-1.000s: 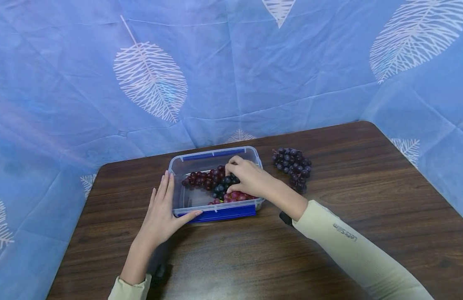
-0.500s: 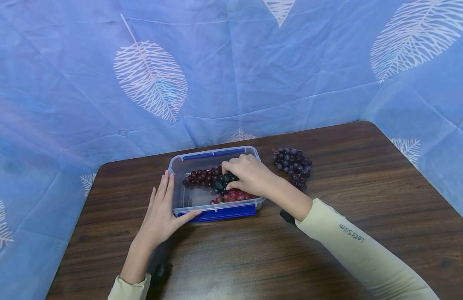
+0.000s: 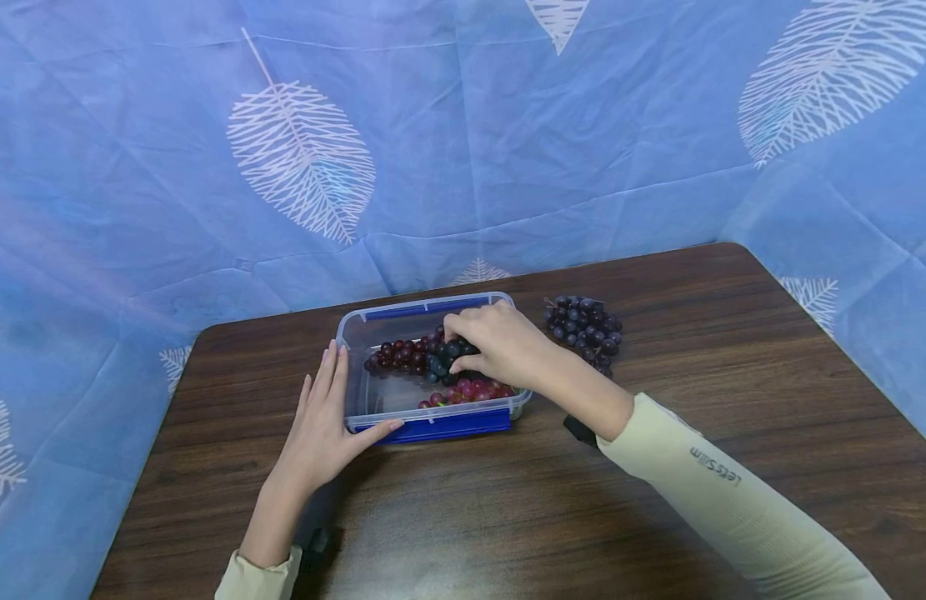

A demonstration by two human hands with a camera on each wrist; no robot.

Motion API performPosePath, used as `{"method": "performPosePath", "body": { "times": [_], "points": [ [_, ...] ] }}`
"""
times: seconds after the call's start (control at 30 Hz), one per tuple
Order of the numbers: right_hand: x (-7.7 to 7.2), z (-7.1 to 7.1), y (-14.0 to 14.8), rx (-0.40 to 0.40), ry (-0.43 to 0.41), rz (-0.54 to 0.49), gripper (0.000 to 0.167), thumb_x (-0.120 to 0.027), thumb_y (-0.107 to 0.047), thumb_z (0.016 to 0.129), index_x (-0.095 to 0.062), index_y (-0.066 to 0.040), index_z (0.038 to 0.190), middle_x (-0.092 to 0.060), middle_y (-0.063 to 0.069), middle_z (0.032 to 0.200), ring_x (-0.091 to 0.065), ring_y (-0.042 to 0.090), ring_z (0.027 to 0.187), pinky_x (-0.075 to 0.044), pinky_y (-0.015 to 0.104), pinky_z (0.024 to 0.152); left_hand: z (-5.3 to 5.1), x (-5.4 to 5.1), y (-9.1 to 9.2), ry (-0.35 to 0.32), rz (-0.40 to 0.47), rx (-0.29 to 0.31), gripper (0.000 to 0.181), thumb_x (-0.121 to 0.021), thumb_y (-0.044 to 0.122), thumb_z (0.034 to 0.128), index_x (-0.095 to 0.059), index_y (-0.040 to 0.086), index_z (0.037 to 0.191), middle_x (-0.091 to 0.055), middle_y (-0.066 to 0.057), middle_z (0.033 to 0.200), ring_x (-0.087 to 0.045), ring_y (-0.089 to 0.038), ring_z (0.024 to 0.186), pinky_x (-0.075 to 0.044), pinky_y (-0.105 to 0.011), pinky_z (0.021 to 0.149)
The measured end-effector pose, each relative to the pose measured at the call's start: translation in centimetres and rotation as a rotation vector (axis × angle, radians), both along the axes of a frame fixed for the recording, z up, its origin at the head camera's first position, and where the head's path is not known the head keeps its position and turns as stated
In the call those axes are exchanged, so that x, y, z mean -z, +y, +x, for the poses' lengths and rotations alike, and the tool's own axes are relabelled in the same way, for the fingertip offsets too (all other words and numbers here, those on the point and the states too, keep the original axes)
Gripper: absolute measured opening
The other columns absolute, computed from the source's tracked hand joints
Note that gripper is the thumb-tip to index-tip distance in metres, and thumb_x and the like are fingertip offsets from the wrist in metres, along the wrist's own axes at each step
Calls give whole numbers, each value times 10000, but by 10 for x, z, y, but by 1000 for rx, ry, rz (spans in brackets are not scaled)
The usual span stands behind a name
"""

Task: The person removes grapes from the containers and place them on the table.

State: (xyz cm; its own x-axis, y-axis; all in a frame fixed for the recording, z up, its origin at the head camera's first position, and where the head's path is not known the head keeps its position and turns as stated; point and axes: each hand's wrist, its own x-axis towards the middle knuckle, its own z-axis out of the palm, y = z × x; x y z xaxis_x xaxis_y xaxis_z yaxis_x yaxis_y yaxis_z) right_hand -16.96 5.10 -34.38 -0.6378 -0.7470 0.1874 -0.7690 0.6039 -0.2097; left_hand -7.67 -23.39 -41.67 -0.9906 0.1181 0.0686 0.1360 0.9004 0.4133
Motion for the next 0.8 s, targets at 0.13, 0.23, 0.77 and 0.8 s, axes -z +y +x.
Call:
{"method": "performPosePath", "body": {
  "times": [0.13, 0.23, 0.77, 0.8],
  "points": [
    [-5, 1, 1, -4, 22, -45, 331, -849, -345, 887, -698, -136, 1095, -777, 29, 1075, -729, 208, 895, -550, 548, 952, -1, 0, 0, -6, -2, 1, 1263, -740, 689, 875, -4, 84, 1704, 12, -181, 1775, -92, -451, 1620, -106, -705, 1261],
    [-10, 1, 2, -7, 35, -85, 320, -851, -327, 888, -688, -132, 1083, -775, 24, 1079, -721, 206, 884, -549, 498, 875, -1, -1, 1, -5, -6, -2, 1263, -735, 697, 874, -8, 81, 1704, 7, -182, 1775, -97, -449, 1620, -111, -703, 1261],
    [-32, -4, 15, 47, 15, -154, 327, -850, -320, 896, -685, -113, 1089, -783, 35, 1079, -617, 195, 739, -532, 500, 849, -1, 1, 0, -6, 4, 1, 1285, -743, 713, 858, 3, 99, 1705, 42, -147, 1777, -104, -434, 1623, -104, -703, 1263],
    [-33, -5, 15, 47, 19, -159, 326, -850, -316, 897, -685, -111, 1088, -783, 37, 1076, -629, 198, 754, -535, 498, 851, -1, 1, 0, -7, 4, 1, 1285, -743, 714, 858, 1, 97, 1705, 42, -147, 1777, -103, -433, 1623, -104, -703, 1262]
  ]
}}
